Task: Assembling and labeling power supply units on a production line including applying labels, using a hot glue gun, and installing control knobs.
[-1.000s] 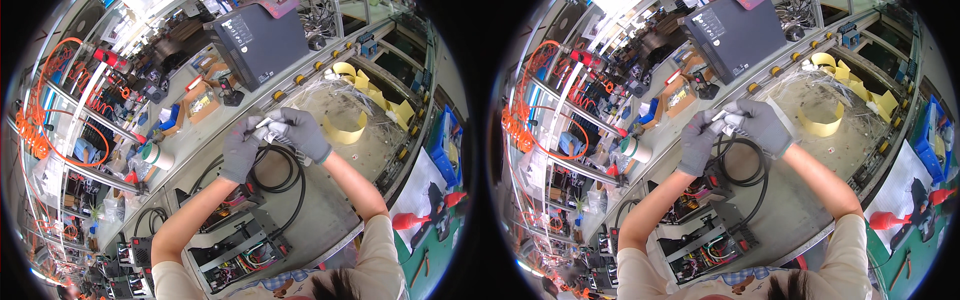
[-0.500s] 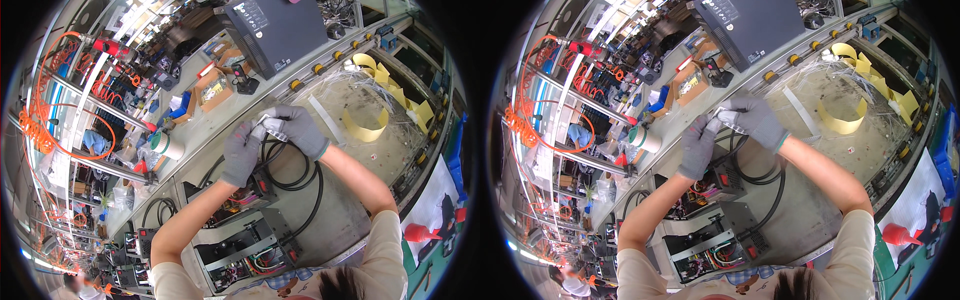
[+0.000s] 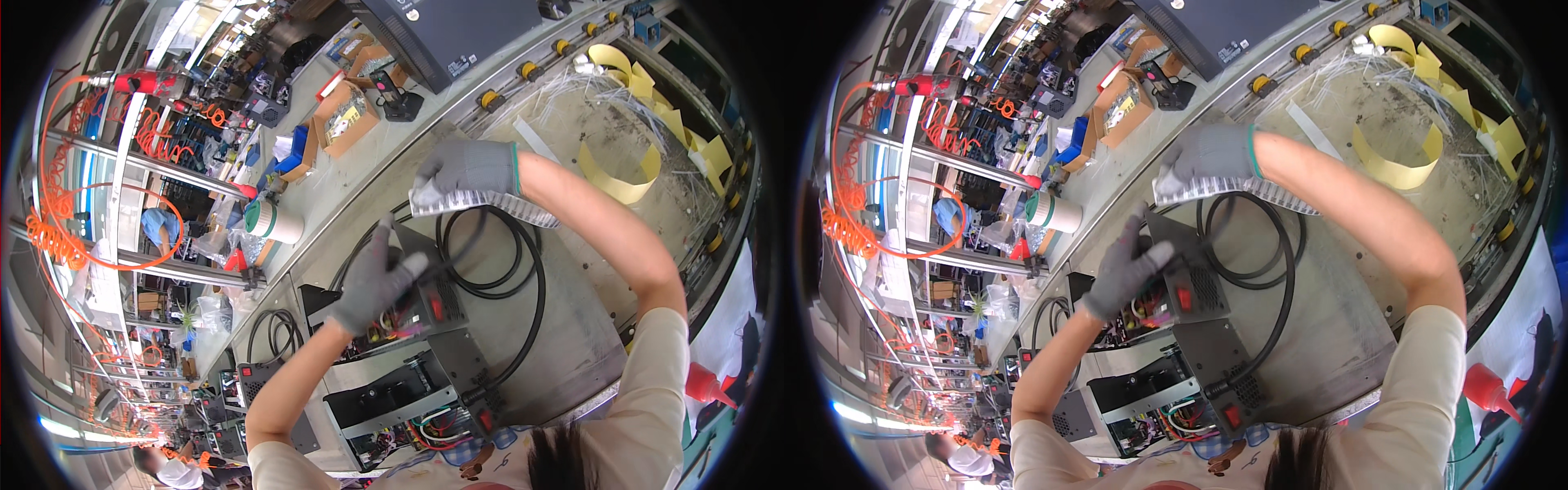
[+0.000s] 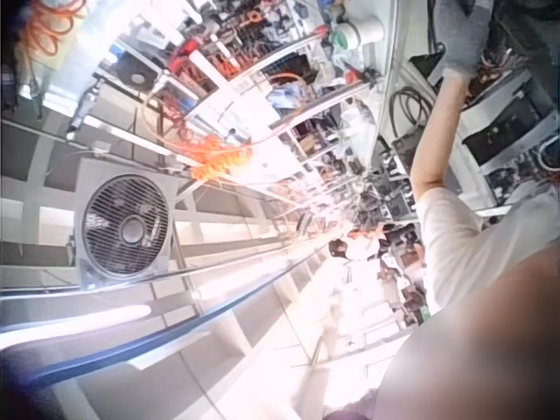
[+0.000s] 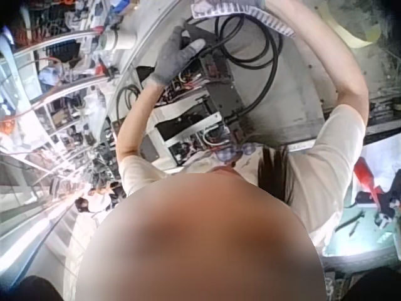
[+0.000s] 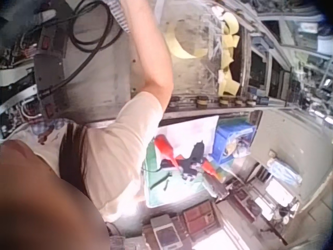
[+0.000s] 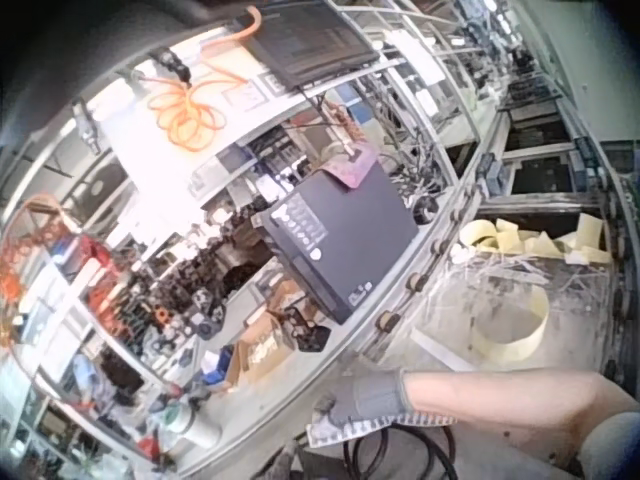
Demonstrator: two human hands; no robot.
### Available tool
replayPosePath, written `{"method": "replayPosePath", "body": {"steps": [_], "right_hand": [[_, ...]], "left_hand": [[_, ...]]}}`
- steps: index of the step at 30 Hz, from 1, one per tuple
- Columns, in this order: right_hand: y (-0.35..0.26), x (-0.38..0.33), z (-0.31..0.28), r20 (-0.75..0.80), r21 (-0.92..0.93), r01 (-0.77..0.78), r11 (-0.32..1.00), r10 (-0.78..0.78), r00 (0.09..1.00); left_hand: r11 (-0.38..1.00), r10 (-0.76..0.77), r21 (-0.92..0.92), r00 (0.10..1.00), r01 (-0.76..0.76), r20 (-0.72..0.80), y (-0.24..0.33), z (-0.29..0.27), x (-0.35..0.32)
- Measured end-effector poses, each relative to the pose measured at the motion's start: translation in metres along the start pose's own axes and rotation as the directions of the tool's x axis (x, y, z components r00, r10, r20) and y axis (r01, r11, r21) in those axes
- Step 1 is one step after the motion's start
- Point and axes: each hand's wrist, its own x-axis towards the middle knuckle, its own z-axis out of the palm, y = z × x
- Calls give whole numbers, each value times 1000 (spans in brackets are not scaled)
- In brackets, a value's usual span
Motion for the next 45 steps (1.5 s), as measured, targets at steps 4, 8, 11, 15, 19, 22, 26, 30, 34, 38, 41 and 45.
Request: {"method": "replayPosePath", "body": {"steps": [4, 8, 11, 15, 19, 22, 26, 30, 34, 38, 41, 45], "right_hand": [[-11, -9, 26, 250, -10, -154, 988, 152, 956], [-1, -16, 49, 236, 132, -287, 949, 251, 939], [3, -17, 52, 231, 119, -238, 964, 206, 951], [7, -14, 55, 209, 158, -230, 960, 195, 958], [8, -12, 53, 247, 200, -256, 946, 204, 947], [8, -11, 54, 225, 178, -218, 960, 176, 958], [12, -10, 53, 214, 166, -230, 959, 192, 958], [12, -7, 55, 197, 120, -215, 969, 189, 962], [10, -8, 56, 181, 107, -223, 969, 202, 963], [7, -9, 56, 158, 82, -256, 963, 241, 958], [3, -10, 56, 147, 68, -257, 964, 245, 958], [3, -9, 57, 136, 35, -256, 966, 249, 959]], "left_hand": [[994, -11, -105, 991, 25, 131, 12, -3, -17], [996, 1, -88, 980, 17, 201, 7, -4, -17], [989, 38, -149, 977, -7, 208, 7, -6, -18], [988, -6, -150, 974, 41, 226, 9, -5, -17], [973, -6, -224, 975, 57, 224, 9, -4, -16], [983, 31, -181, 983, 3, 181, 2, -2, -17], [976, 11, -214, 981, 31, 195, 5, -1, -16], [971, 40, -240, 984, 3, 172, 0, 0, -19], [970, 24, -242, 982, 22, 186, 2, -1, -18], [964, 16, -265, 983, 33, 181, 4, 0, -18], [968, 37, -249, 985, 6, 168, 0, 1, -18], [964, 17, -266, 984, 31, 179, 2, 1, -18]]}}
